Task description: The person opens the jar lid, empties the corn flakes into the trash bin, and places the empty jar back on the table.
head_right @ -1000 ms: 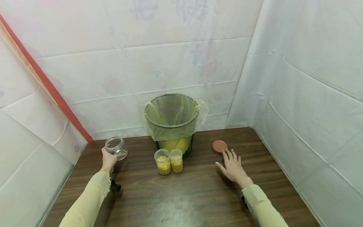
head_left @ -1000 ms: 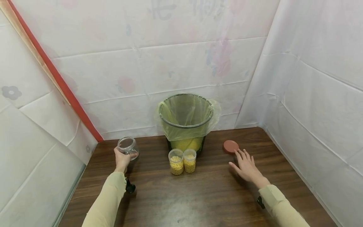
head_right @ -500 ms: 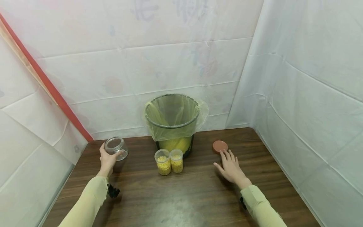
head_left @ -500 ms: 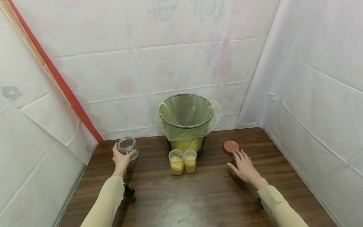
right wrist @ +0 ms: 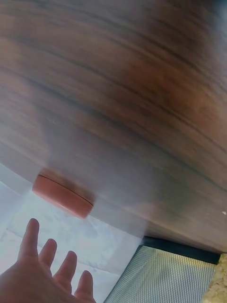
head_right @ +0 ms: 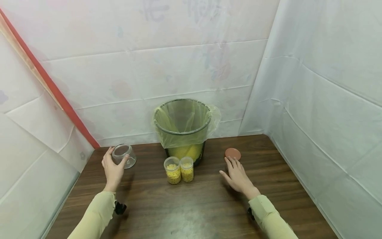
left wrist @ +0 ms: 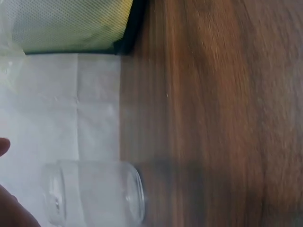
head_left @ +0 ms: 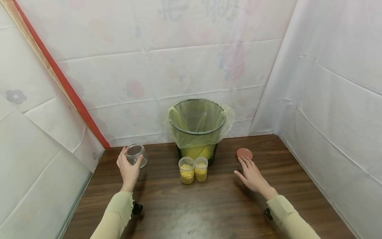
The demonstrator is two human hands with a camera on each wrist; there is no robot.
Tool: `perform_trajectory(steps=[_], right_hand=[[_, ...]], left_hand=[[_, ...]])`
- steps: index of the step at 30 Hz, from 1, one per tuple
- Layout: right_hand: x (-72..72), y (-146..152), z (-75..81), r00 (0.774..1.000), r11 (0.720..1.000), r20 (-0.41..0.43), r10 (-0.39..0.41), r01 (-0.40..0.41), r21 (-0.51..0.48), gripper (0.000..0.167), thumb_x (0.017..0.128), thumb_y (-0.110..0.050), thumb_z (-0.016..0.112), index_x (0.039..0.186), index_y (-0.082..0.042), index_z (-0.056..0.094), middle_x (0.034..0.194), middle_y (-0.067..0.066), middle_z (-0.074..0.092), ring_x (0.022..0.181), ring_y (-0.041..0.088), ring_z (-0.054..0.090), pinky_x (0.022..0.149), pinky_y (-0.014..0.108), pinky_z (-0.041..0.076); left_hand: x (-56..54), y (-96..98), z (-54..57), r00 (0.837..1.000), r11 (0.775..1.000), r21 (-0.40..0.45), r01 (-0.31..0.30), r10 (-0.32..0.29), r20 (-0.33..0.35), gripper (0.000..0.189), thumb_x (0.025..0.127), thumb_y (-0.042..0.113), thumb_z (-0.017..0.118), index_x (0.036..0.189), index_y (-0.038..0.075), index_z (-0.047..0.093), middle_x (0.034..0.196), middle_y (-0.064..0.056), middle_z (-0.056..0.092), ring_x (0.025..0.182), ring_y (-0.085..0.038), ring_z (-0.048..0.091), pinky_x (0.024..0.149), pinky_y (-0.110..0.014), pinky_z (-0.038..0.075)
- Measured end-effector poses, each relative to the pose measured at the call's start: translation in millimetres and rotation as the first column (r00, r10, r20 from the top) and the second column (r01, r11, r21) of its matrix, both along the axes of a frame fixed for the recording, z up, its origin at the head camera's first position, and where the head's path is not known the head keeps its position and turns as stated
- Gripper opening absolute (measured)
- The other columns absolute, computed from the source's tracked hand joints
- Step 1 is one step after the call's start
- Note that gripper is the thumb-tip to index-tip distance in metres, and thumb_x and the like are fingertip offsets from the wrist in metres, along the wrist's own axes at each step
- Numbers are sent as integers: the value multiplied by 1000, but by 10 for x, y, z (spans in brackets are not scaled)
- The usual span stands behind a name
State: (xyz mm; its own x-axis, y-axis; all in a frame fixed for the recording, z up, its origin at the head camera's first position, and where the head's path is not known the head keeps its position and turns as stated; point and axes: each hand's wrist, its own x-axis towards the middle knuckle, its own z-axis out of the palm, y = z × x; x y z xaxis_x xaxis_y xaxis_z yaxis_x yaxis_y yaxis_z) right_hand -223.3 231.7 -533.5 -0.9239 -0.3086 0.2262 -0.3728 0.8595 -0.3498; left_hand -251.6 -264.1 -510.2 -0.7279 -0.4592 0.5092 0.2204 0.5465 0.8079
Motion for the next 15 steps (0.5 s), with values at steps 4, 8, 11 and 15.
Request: perform_trajectory(steps=[4, 8, 11, 15], right_hand=[[-9, -72, 6, 1000, 999, -15, 26, -27, -22, 67, 97, -42, 48, 145, 2, 31, 147, 25, 33, 135, 47, 27, 107, 60, 26], [-28, -145, 9, 999, 999, -25, 42, -43, -32, 67, 97, -43, 47, 145, 1, 30, 148, 22, 34, 136, 44, 29, 106, 60, 29], [-44, -203, 25, 998, 997, -34, 57, -59, -56, 66, 97, -43, 47, 145, 0, 31, 147, 22, 36, 136, 42, 30, 106, 58, 30], [-58, -290, 47, 995, 993, -53, 88, -92, -79, 63, 97, -41, 49, 145, -2, 33, 144, 22, 39, 134, 40, 34, 107, 55, 31]], left_hand=[[51, 103, 56, 999, 1000, -10, -13, 12, -50, 60, 77, 10, 76, 131, 1, 50, 140, -17, 44, 128, -36, 33, 102, -51, 26], [102, 206, 126, 998, 1000, -2, -1, 1, -63, 57, 77, 10, 76, 128, 2, 53, 135, -18, 49, 124, -35, 36, 98, -51, 29], [136, 278, 164, 999, 1000, 2, 17, -16, -45, 56, 78, 13, 76, 128, 4, 54, 130, -17, 51, 120, -34, 38, 96, -50, 31], [173, 366, 177, 999, 999, -20, 46, -46, -20, 57, 78, 15, 76, 129, 5, 54, 128, -16, 53, 117, -34, 40, 96, -48, 31]])
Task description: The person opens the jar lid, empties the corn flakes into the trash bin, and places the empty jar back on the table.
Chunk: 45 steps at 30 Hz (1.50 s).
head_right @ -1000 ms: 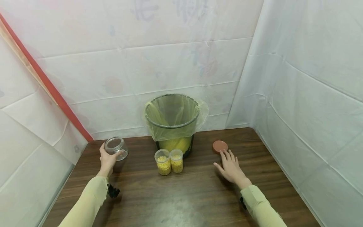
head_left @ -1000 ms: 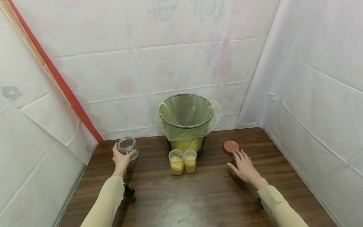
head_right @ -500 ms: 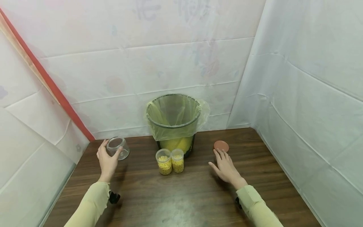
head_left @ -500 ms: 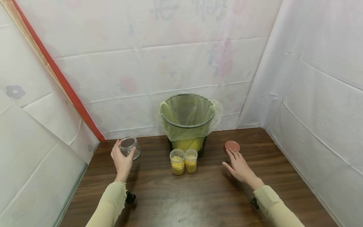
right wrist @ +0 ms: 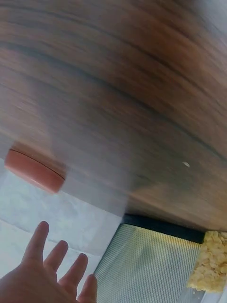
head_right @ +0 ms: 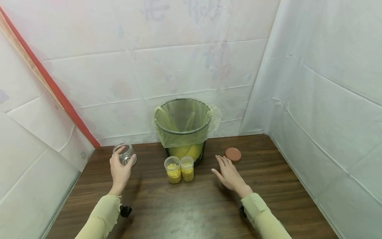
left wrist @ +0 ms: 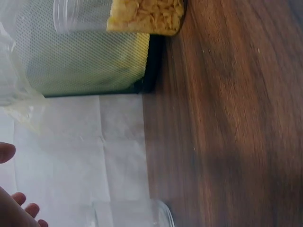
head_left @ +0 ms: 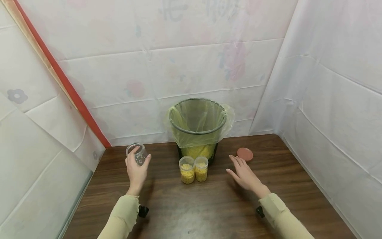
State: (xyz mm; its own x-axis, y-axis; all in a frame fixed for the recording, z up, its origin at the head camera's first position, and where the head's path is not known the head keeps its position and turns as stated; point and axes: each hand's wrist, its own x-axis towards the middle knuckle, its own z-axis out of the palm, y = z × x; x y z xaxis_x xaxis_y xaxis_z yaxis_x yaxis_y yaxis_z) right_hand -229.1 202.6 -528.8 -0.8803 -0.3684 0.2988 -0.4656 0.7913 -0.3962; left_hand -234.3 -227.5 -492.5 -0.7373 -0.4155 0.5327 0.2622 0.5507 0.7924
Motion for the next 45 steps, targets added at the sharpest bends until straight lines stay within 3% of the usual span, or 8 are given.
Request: perform_trajectory(steps=[8, 15, 26, 37, 45], right_hand=[[-11, -208, 41, 991, 995, -108, 85, -89, -39, 55, 95, -34, 56, 141, -8, 43, 135, 14, 50, 126, 29, 45, 101, 49, 41], [12, -433, 133, 982, 989, -147, 116, -128, -74, 55, 94, -35, 57, 142, -12, 42, 135, 8, 50, 125, 25, 46, 100, 45, 42], [-32, -754, 207, 962, 978, -206, 178, -197, -73, 57, 90, -33, 63, 138, -6, 46, 132, 9, 52, 122, 24, 48, 98, 42, 45], [-77, -931, 137, 940, 966, -304, 154, -208, -152, 65, 80, -28, 76, 132, -1, 49, 122, 10, 54, 111, 22, 55, 91, 38, 49], [-74, -1039, 90, 964, 970, -247, 93, -145, -198, 63, 78, -31, 77, 128, -4, 49, 118, 10, 53, 105, 24, 59, 85, 37, 52]], left_hand=[[38, 140, -43, 998, 996, -71, 55, -57, -27, 53, 78, 15, 76, 125, 3, 55, 124, -17, 56, 112, -36, 43, 91, -46, 33], [95, 290, -19, 994, 993, -67, 102, -104, -29, 44, 79, 14, 75, 118, 1, 58, 116, -16, 59, 102, -31, 44, 85, -38, 31], [139, 497, -93, 992, 990, -68, 126, -128, -18, 39, 79, 17, 74, 113, 3, 60, 110, -14, 60, 98, -30, 46, 84, -39, 31], [185, 516, -68, 987, 989, -4, 149, -148, 69, 41, 78, 15, 77, 114, 5, 61, 114, -14, 62, 105, -33, 48, 90, -39, 32], [219, 539, -87, 984, 987, 0, 159, -158, 77, 41, 78, 17, 76, 114, 3, 61, 112, -13, 63, 106, -36, 49, 91, -40, 34]])
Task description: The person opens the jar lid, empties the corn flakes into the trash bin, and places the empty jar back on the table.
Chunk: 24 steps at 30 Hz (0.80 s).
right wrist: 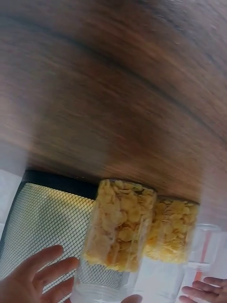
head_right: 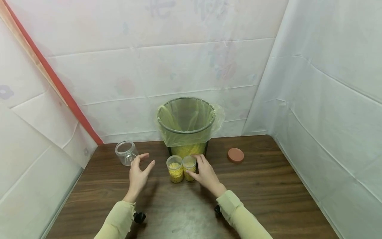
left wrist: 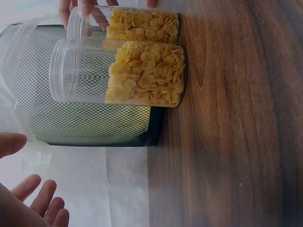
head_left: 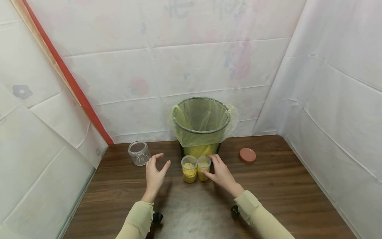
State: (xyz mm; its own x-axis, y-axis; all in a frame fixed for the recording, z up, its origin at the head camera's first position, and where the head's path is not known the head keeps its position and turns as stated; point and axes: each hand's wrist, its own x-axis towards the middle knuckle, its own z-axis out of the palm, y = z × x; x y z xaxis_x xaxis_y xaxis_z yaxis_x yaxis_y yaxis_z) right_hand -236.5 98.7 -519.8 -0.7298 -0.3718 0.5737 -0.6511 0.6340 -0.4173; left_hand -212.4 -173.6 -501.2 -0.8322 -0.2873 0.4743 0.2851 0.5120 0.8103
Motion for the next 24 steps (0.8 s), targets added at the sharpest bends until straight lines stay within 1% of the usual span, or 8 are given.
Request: perform_trajectory(steps=[6, 12, 17, 21, 24], right_hand=[[-15, -50, -40, 999, 999, 7, -40, 40, -18, 63, 78, -32, 78, 126, -5, 48, 114, 12, 54, 98, 25, 60, 77, 36, 54], [-15, -77, -31, 998, 998, 36, -54, 56, -40, 61, 78, -32, 78, 125, -6, 49, 109, 12, 55, 88, 19, 59, 68, 30, 53], [-2, -83, -21, 997, 997, 45, -57, 59, -49, 60, 79, -32, 77, 125, -5, 49, 107, 11, 55, 84, 16, 58, 67, 29, 53], [11, -73, -15, 998, 997, 48, -48, 51, -57, 61, 79, -32, 76, 126, -3, 50, 109, 11, 55, 88, 19, 59, 68, 30, 53], [26, -51, 6, 998, 995, 53, -36, 41, -86, 61, 79, -31, 76, 126, -3, 50, 109, 12, 55, 89, 20, 60, 68, 30, 54]], left_hand=[[21, 40, -10, 1000, 1000, -10, 17, -17, 7, 41, 78, 16, 76, 114, 4, 60, 112, -12, 63, 107, -30, 48, 91, -40, 34], [54, 82, 22, 999, 999, -6, 33, -33, 8, 42, 78, 17, 76, 115, 5, 60, 113, -12, 62, 107, -28, 48, 91, -41, 34], [66, 107, 25, 999, 999, -11, 42, -42, 14, 41, 79, 18, 76, 115, 8, 60, 112, -11, 63, 107, -29, 48, 91, -40, 35], [78, 114, 25, 998, 999, -8, 53, -53, 22, 41, 79, 19, 76, 116, 10, 60, 112, -10, 63, 107, -30, 49, 89, -39, 36], [88, 116, 39, 997, 998, -6, 67, -66, 26, 41, 80, 19, 76, 117, 11, 59, 112, -8, 63, 107, -28, 49, 89, -38, 36]])
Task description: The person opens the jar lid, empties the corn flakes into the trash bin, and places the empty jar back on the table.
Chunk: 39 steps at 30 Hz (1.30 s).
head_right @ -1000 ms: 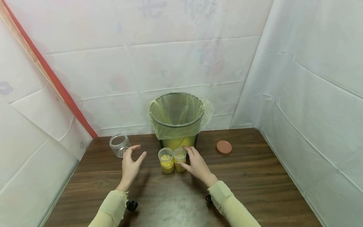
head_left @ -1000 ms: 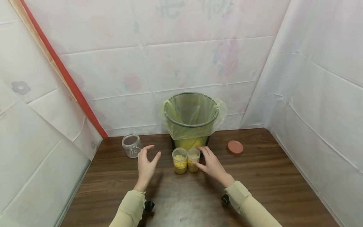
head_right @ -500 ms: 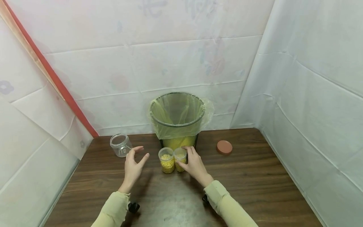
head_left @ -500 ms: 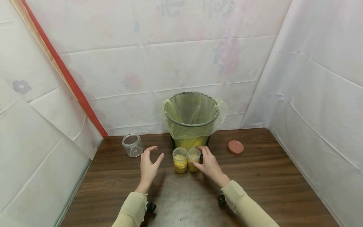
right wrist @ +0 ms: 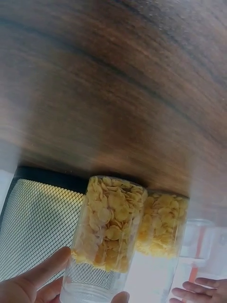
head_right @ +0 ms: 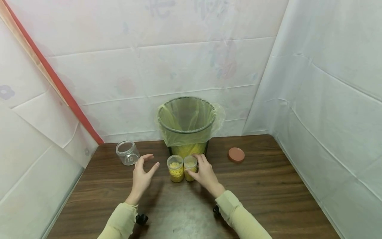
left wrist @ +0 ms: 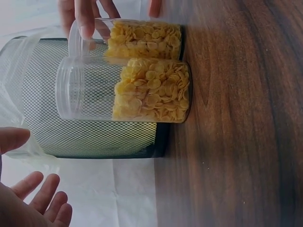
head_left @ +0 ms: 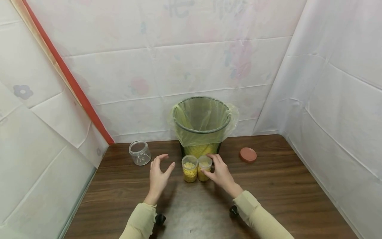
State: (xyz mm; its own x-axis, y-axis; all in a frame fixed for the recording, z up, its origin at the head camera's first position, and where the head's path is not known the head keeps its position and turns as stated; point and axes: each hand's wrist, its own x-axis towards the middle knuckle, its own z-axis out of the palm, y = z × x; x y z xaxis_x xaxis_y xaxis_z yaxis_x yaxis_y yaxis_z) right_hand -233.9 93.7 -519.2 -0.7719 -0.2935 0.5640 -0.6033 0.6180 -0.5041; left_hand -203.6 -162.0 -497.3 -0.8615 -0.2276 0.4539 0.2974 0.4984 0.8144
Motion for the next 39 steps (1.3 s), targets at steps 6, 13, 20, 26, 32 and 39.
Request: perform_trajectory(steps=[6, 13, 20, 26, 32, 39], right_hand=[[53, 62, 115, 997, 989, 55, 58, -50, -137, 60, 78, -25, 78, 126, -3, 52, 107, 14, 54, 93, 25, 62, 69, 34, 57], [149, 79, 257, 995, 972, -13, 96, -96, -213, 59, 75, -19, 79, 126, -4, 54, 108, 12, 56, 94, 24, 61, 64, 32, 58], [270, 106, 435, 995, 965, -40, 91, -98, -242, 58, 74, -15, 78, 127, -4, 54, 110, 10, 57, 95, 22, 60, 62, 33, 57], [369, 129, 610, 995, 962, -67, 79, -94, -258, 60, 72, -11, 79, 127, -9, 55, 110, 8, 59, 95, 22, 60, 60, 30, 57], [425, 160, 755, 994, 956, -84, 72, -93, -279, 62, 69, -9, 80, 126, -8, 56, 110, 8, 60, 93, 21, 59, 58, 24, 55], [477, 206, 884, 996, 945, -33, 88, -94, -314, 61, 70, -8, 79, 127, -11, 56, 112, 5, 59, 94, 17, 59, 57, 31, 56]], left_hand=[[28, 31, 53, 999, 999, -32, 42, -43, -30, 44, 78, 18, 77, 117, 12, 59, 113, -6, 62, 106, -27, 49, 89, -33, 36], [76, 68, 176, 993, 995, -44, 88, -91, -69, 49, 75, 17, 80, 119, 11, 59, 115, -4, 61, 108, -27, 50, 89, -35, 37], [141, 151, 330, 979, 981, -116, 154, -168, -116, 57, 70, 14, 83, 121, 7, 58, 117, -7, 62, 106, -20, 50, 89, -39, 41], [207, 236, 419, 963, 957, -200, 210, -238, -127, 65, 65, 16, 86, 123, 10, 58, 121, -1, 59, 106, -17, 49, 87, -39, 44], [256, 332, 451, 947, 930, -237, 282, -309, -85, 71, 65, 22, 87, 128, 16, 55, 125, 3, 56, 111, -18, 48, 89, -43, 45], [287, 448, 473, 926, 901, -254, 351, -374, -48, 73, 66, 26, 87, 129, 11, 54, 126, 0, 55, 112, -21, 48, 92, -42, 43]])
